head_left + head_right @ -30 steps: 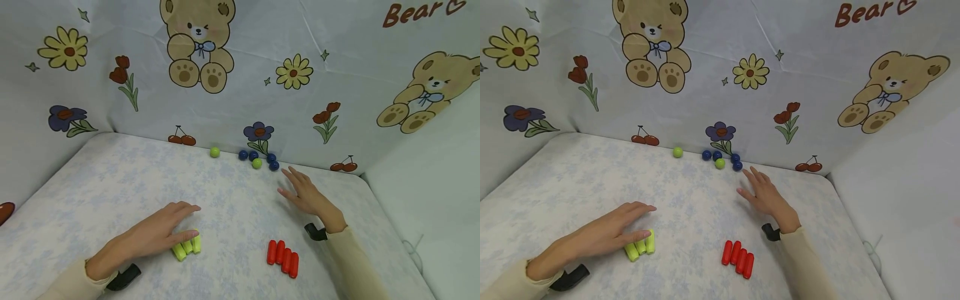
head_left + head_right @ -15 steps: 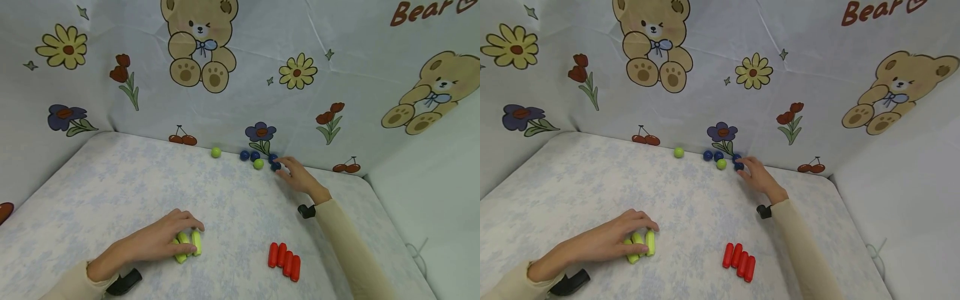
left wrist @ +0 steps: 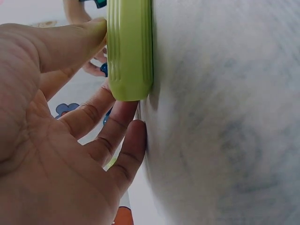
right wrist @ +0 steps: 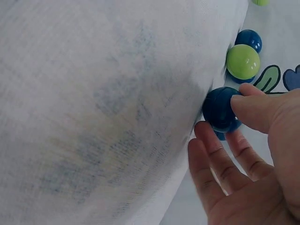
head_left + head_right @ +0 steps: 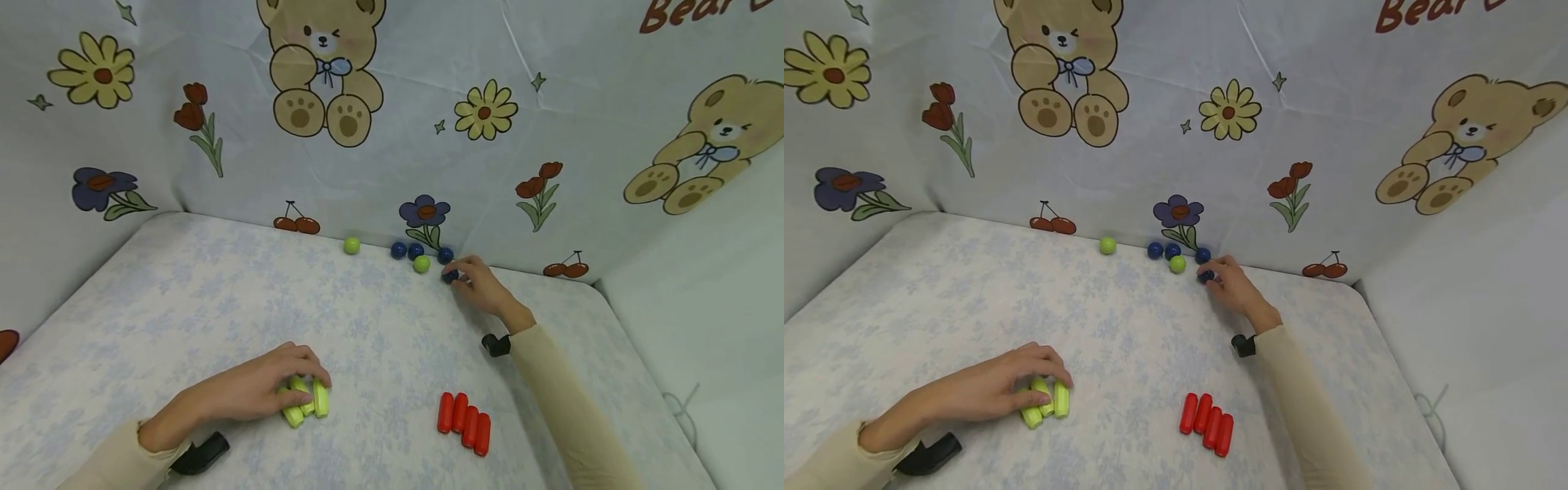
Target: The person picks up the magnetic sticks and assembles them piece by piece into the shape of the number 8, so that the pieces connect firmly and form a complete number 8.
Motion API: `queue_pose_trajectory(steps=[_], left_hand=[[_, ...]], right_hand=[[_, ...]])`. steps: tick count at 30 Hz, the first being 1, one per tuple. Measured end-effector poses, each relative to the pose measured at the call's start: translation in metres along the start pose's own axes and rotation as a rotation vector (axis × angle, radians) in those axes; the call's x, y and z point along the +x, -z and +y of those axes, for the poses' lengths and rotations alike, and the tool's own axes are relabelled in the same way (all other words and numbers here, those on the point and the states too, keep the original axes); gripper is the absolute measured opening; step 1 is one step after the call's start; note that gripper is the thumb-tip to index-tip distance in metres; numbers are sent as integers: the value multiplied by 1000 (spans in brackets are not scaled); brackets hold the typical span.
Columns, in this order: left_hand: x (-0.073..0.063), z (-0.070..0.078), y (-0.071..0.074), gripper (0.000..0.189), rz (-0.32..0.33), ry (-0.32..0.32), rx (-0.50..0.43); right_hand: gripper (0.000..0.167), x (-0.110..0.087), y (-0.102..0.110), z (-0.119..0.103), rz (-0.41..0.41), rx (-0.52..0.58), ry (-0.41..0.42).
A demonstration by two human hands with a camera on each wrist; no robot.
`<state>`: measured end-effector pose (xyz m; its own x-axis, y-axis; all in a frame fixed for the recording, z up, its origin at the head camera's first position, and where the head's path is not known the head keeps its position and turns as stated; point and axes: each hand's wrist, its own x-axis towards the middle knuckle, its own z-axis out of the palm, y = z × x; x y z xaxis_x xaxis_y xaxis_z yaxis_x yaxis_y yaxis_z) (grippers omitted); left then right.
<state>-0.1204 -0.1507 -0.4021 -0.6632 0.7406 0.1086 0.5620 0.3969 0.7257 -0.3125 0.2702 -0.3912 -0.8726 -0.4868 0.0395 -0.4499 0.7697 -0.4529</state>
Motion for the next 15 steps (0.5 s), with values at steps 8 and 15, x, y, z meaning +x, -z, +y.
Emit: queue_pose_trajectory(steps=[8,15], left_hand=[[2,1,-3,21,12,-6,10],[1,4,-5,23,13,39,28]], right_hand=[[28,-17,3,-13,-91,-64,5],[27,-38,5,-45,-195,-27,-41]])
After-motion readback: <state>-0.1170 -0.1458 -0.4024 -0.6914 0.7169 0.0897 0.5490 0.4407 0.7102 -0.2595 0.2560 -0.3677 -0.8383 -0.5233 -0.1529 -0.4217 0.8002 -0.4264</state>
